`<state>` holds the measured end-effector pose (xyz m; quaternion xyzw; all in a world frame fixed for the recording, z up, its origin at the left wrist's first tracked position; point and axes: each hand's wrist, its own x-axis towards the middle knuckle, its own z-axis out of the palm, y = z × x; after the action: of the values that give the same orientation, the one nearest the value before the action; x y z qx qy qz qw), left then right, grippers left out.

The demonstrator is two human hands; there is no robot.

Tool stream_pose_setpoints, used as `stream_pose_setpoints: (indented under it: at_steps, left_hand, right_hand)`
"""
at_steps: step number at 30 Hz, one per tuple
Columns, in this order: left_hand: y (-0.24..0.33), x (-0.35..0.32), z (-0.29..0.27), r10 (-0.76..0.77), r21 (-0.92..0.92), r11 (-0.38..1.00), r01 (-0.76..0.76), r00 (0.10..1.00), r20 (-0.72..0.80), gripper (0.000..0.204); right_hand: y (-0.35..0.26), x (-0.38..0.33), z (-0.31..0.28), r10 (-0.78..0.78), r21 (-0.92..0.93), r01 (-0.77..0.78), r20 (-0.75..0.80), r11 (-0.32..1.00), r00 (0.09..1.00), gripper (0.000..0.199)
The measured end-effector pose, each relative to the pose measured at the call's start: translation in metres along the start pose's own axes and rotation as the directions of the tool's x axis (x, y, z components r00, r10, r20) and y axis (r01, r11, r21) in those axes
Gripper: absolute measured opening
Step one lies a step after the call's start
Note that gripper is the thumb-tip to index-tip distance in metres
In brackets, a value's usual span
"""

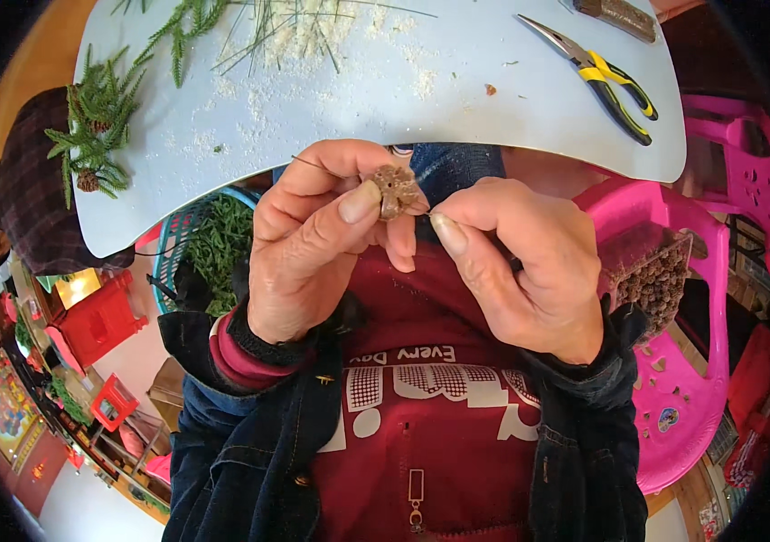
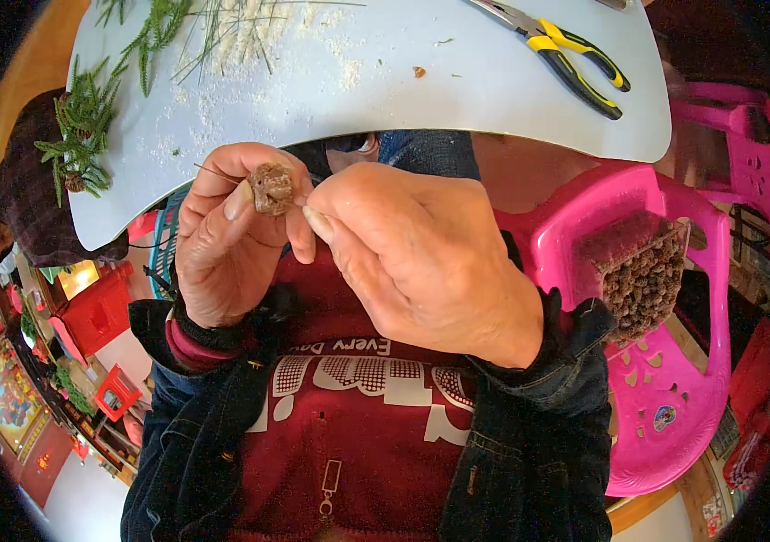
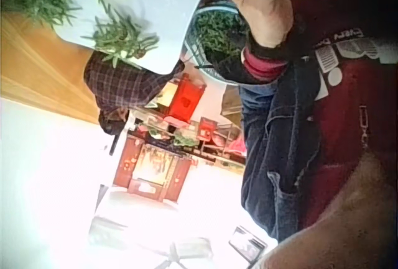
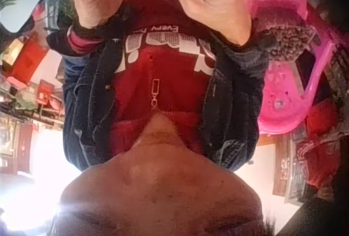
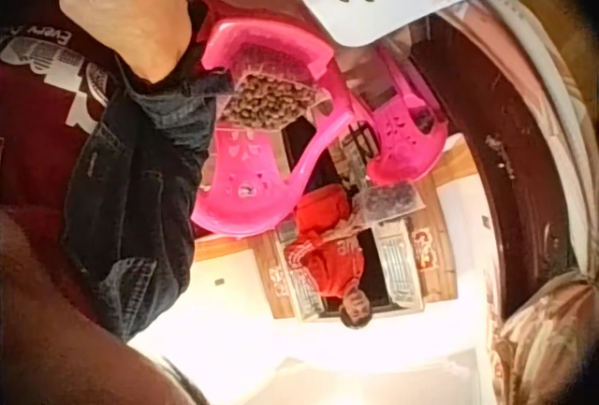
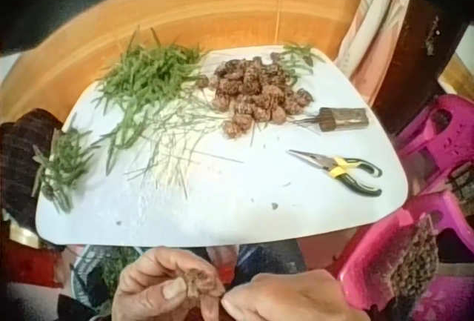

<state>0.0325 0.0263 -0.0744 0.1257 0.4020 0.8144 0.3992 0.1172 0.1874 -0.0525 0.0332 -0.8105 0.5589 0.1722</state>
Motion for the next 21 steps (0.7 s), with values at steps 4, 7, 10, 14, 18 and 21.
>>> stream_pose_setpoints:
  at_steps: [4,7,10,14,18,21]
  left_hand:
    - [-0.002,-0.001,0.001,0.008,-0.028,1.000,-0.008,1.000,0.000,0.025]
    - [-0.004,0.001,0.004,0.011,-0.041,0.999,-0.011,1.000,-0.002,0.025]
    - [-0.005,0.002,0.009,0.028,-0.001,1.000,-0.028,0.999,-0.037,0.023]
    - [-0.011,0.002,0.013,0.196,0.283,0.940,-0.189,0.981,0.006,0.022]
    - [-0.013,0.004,0.008,0.306,0.456,0.852,-0.259,0.952,-0.031,0.020]
    - [-0.014,0.003,0.016,0.298,0.421,0.874,-0.242,0.952,-0.073,0.019]
  right_hand:
    - [0.000,-0.001,-0.001,0.010,0.014,-0.010,0.008,1.000,1.000,0.006]
    - [0.003,-0.002,-0.004,0.015,0.050,-0.016,0.024,0.999,1.000,0.004]
    - [0.004,-0.003,-0.007,0.023,0.063,-0.024,0.026,0.998,0.999,0.004]
    - [0.010,-0.010,-0.003,0.003,0.085,-0.002,-0.008,0.996,1.000,0.005]
    - [0.010,-0.012,0.001,0.061,0.091,-0.059,-0.018,0.994,0.998,0.006]
    - [0.012,-0.013,0.006,0.113,0.102,-0.109,-0.033,0.989,0.993,0.006]
